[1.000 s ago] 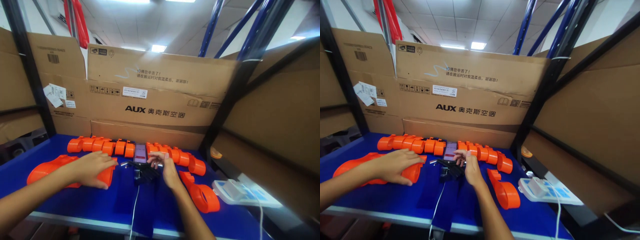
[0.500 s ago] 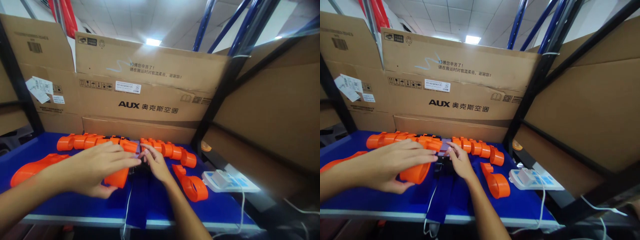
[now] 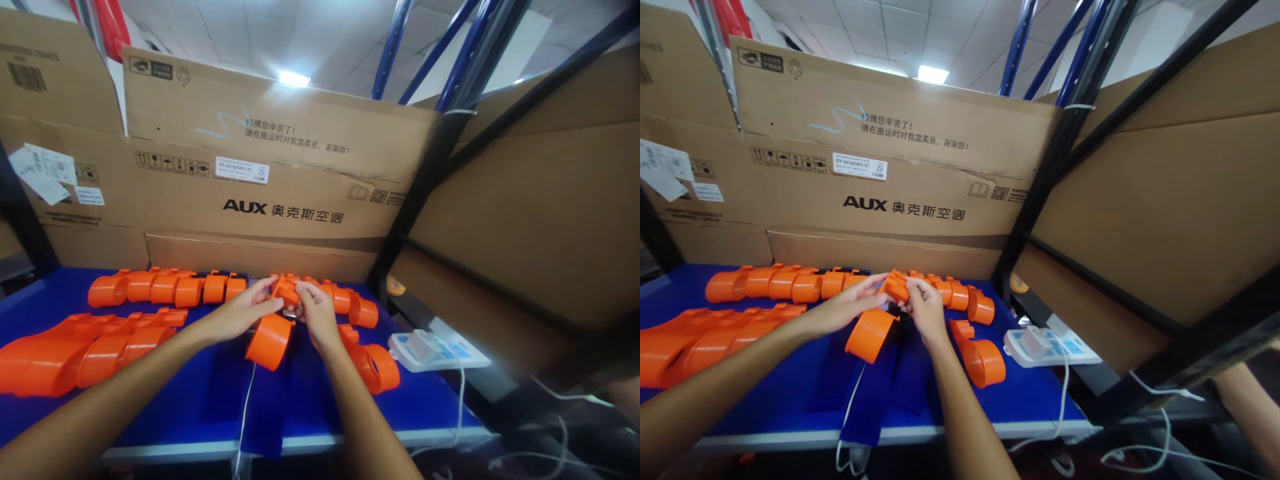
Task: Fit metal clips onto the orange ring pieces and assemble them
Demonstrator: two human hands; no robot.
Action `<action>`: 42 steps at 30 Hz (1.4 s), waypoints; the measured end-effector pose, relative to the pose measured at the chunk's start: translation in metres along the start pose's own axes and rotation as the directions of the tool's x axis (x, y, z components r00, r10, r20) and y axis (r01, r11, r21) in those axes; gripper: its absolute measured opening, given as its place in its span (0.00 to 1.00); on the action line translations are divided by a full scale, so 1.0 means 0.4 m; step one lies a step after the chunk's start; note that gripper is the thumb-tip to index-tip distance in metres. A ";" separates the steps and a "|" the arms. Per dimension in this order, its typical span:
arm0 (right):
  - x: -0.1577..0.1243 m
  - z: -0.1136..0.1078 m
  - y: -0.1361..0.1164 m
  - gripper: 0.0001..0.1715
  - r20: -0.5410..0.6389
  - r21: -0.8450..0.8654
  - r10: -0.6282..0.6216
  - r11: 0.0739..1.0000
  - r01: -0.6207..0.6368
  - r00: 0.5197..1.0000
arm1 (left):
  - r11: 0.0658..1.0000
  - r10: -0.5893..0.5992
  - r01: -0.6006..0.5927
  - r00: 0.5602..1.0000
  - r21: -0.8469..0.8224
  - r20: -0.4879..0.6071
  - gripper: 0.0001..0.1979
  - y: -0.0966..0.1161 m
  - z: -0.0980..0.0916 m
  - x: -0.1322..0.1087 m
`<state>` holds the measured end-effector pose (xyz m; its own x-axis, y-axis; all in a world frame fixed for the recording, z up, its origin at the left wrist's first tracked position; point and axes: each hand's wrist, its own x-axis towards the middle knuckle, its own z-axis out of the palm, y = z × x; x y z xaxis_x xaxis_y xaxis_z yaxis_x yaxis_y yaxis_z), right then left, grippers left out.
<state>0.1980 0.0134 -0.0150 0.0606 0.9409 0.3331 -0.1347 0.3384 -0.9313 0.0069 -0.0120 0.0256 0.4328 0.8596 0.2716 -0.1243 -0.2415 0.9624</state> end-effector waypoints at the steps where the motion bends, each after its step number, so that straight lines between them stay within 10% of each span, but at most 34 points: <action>1: 0.002 -0.003 0.002 0.25 0.004 -0.036 -0.015 0.999 0.015 1.000 | 0.996 -0.041 0.040 0.999 -0.077 -0.004 0.34 -0.026 0.004 0.018; 6: 0.026 -0.053 0.015 0.23 0.026 -0.372 -0.184 0.910 0.180 0.983 | 0.957 -0.052 -0.005 0.981 -0.289 -0.187 0.35 -0.105 -0.046 0.053; 11: 0.034 -0.112 0.015 0.07 0.208 -0.824 -0.047 0.530 0.201 0.977 | 0.936 -0.024 -0.126 0.908 -0.327 -0.419 0.35 -0.137 -0.116 0.033; 26: 0.019 -0.079 0.024 0.03 0.322 -0.915 0.060 0.278 0.294 0.945 | 0.941 0.017 -0.159 0.904 -0.298 -0.427 0.41 -0.147 -0.062 0.005; 30: 0.023 -0.081 0.016 0.04 0.373 -0.845 -0.104 0.372 0.384 0.922 | 0.951 0.023 -0.156 0.897 -0.267 -0.442 0.39 -0.157 -0.059 0.006; 33: 0.025 -0.073 0.012 0.05 0.350 -0.678 -0.236 0.605 0.418 0.907 | 0.963 0.042 -0.157 0.891 -0.219 -0.453 0.37 -0.164 -0.055 0.005; 37: 0.018 -0.044 0.016 0.13 0.253 -0.357 -0.201 0.890 0.285 0.946 | 0.973 0.055 -0.151 0.885 -0.175 -0.462 0.37 -0.164 -0.046 -0.001; 42: 0.011 -0.012 0.017 0.21 0.090 -0.158 -0.164 0.971 0.177 0.982 | 0.978 0.081 -0.155 0.898 -0.141 -0.432 0.31 -0.161 -0.034 -0.007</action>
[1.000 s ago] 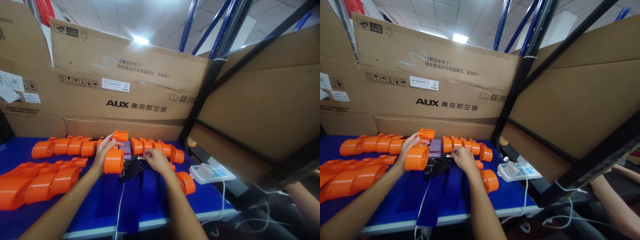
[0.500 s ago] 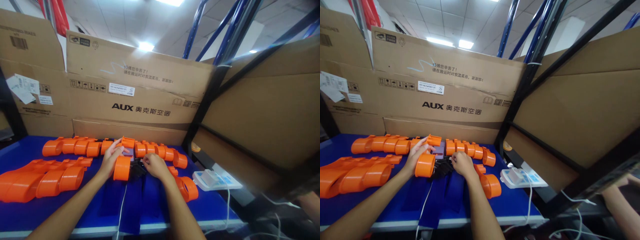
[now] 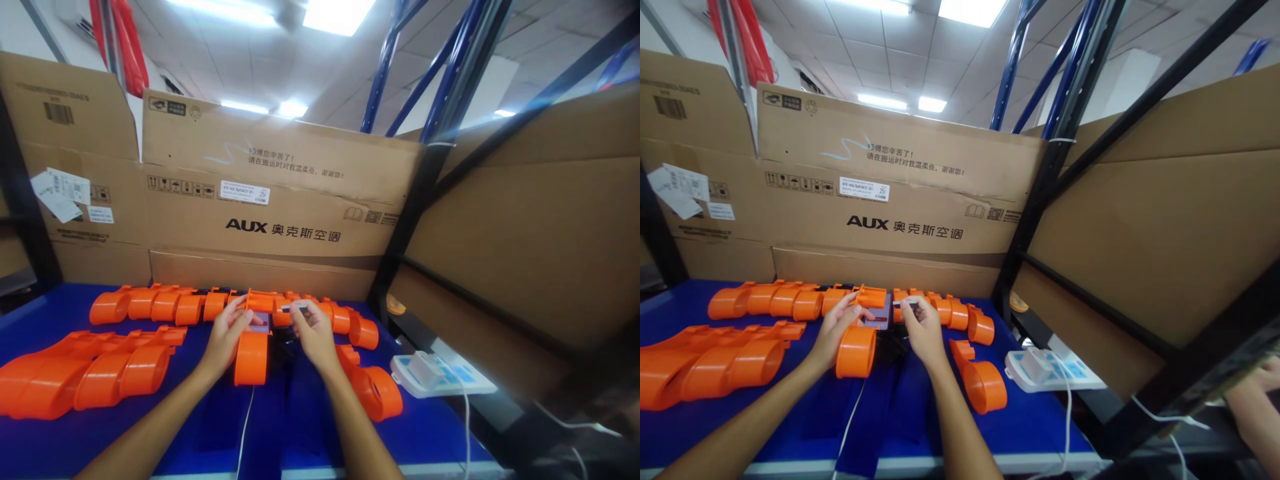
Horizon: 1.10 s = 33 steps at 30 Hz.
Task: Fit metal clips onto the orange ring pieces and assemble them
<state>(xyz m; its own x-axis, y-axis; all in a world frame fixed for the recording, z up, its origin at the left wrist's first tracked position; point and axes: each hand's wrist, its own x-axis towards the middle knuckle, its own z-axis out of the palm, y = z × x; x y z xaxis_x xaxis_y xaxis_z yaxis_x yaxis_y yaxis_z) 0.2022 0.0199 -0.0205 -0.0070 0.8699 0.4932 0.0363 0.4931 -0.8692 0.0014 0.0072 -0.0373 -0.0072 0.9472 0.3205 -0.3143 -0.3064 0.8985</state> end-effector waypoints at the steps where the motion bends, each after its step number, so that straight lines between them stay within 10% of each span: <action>1: 0.000 0.004 -0.002 0.21 -0.014 0.042 0.008 0.999 -0.007 1.000 | 1.000 0.007 -0.007 1.000 0.000 0.009 0.29 -0.001 0.002 -0.002; 33: -0.014 0.028 -0.007 0.24 0.044 0.142 0.053 0.988 -0.059 0.998 | 0.994 -0.038 0.029 0.996 0.103 0.085 0.37 -0.019 0.002 -0.009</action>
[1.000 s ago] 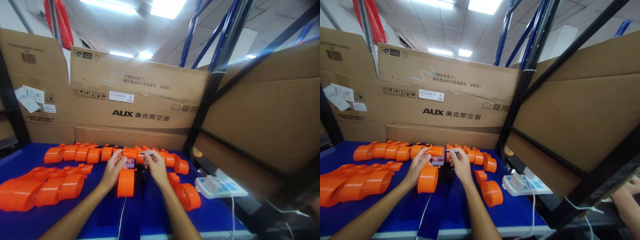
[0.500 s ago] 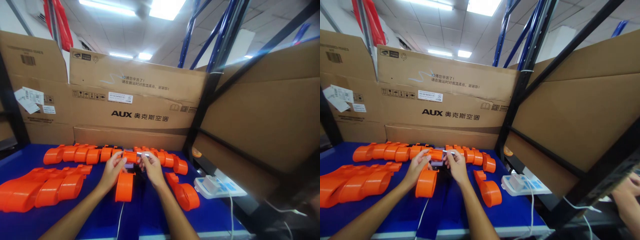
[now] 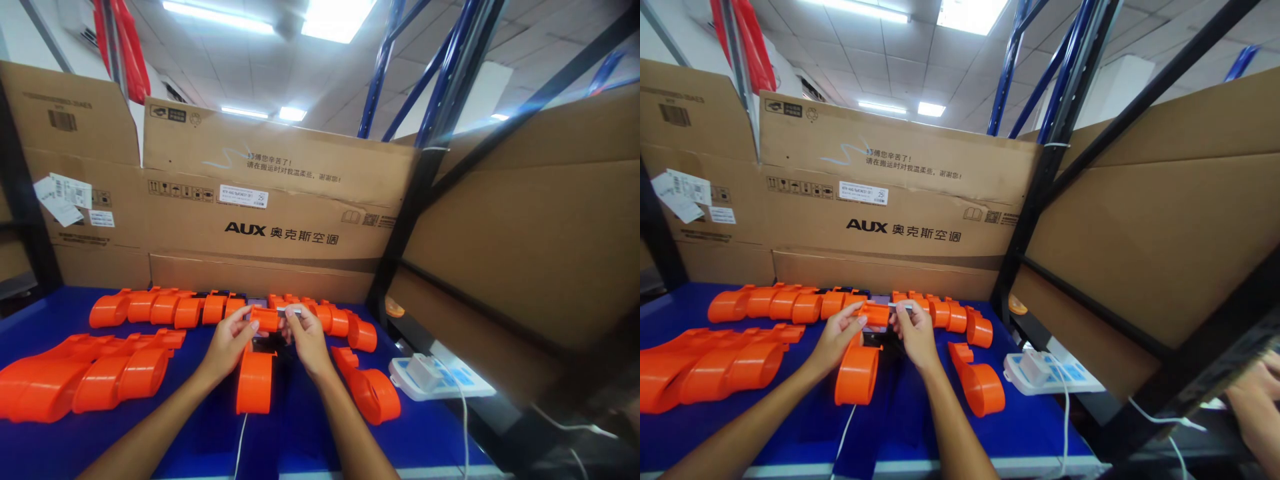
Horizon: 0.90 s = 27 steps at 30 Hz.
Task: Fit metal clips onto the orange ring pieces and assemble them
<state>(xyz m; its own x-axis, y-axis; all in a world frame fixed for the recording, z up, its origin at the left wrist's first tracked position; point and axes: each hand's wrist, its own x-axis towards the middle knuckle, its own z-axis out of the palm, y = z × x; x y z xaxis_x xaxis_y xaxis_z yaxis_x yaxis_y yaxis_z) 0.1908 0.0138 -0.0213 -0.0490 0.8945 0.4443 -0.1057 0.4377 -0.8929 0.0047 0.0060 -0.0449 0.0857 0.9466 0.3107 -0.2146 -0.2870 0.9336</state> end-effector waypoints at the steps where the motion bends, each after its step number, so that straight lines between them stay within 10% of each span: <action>1: 0.000 0.000 0.000 0.23 0.010 -0.016 -0.007 1.000 0.008 1.000 | 1.000 -0.008 0.008 1.000 0.009 0.001 0.37 -0.002 0.000 0.000; 14: 0.009 -0.027 0.005 0.24 -0.225 -0.118 -0.140 0.986 0.116 0.964 | 0.999 0.011 -0.014 0.997 -0.036 -0.080 0.41 0.015 -0.006 0.007; 27: -0.009 -0.021 -0.007 0.15 0.119 -0.256 -0.268 0.922 0.291 0.956 | 0.999 0.045 -0.045 0.999 -0.007 0.009 0.37 0.018 0.007 -0.002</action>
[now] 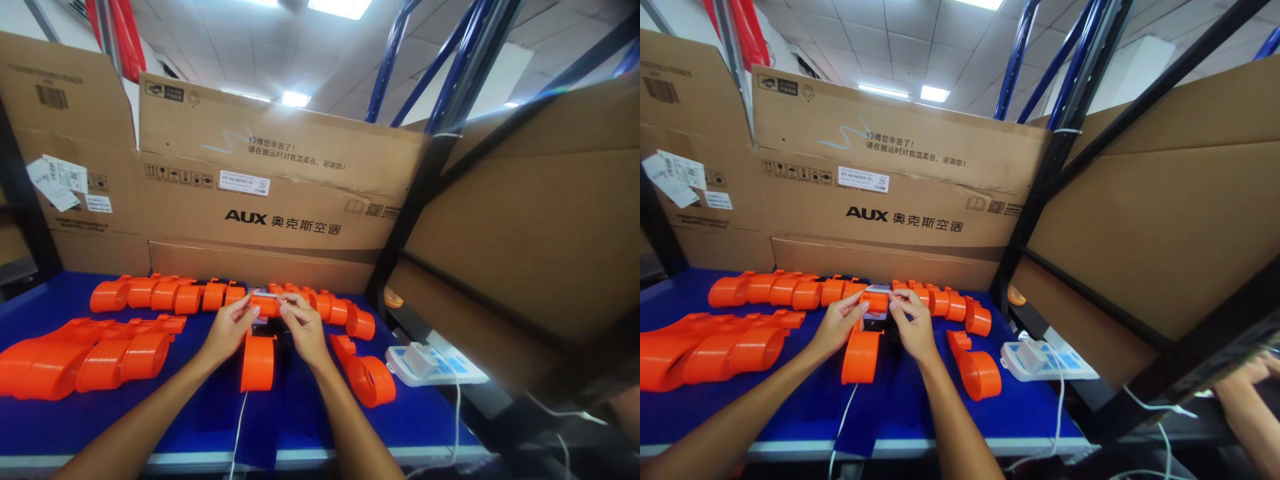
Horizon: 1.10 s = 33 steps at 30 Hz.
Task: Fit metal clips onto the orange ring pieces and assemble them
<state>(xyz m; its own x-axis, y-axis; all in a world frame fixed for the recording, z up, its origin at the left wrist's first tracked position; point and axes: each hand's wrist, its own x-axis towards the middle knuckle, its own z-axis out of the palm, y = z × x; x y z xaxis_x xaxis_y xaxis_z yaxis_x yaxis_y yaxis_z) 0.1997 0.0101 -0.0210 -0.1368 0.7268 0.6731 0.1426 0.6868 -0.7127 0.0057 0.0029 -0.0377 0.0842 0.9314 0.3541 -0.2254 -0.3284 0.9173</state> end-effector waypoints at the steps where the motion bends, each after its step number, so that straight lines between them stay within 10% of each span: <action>1: 0.001 -0.004 0.000 0.15 0.017 -0.008 0.000 1.000 0.000 1.000 | 1.000 -0.004 0.004 1.000 -0.002 0.010 0.36 0.001 0.000 -0.001; 7: 0.011 -0.063 -0.002 0.17 0.189 -0.272 0.005 0.961 0.047 0.982 | 0.998 -0.021 0.020 1.000 -0.062 -0.020 0.37 0.024 -0.008 0.008; 13: -0.006 -0.093 -0.003 0.37 0.478 -0.621 0.258 0.775 0.115 0.840 | 0.983 -0.051 0.034 0.995 -0.182 -0.088 0.38 0.047 -0.011 0.011; 33: -0.017 -0.069 -0.016 0.35 0.554 -0.665 0.308 0.723 0.189 0.773 | 0.986 -0.083 0.069 0.993 -0.155 -0.087 0.37 0.039 -0.014 0.006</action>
<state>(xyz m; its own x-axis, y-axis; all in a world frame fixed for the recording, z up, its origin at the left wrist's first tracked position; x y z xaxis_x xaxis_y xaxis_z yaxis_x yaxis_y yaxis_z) 0.2267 0.0009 -0.0156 -0.6053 0.7726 0.1916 0.7290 0.6347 -0.2563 -0.0029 0.0010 -0.0236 0.0182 0.9655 0.2596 -0.3665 -0.2351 0.9002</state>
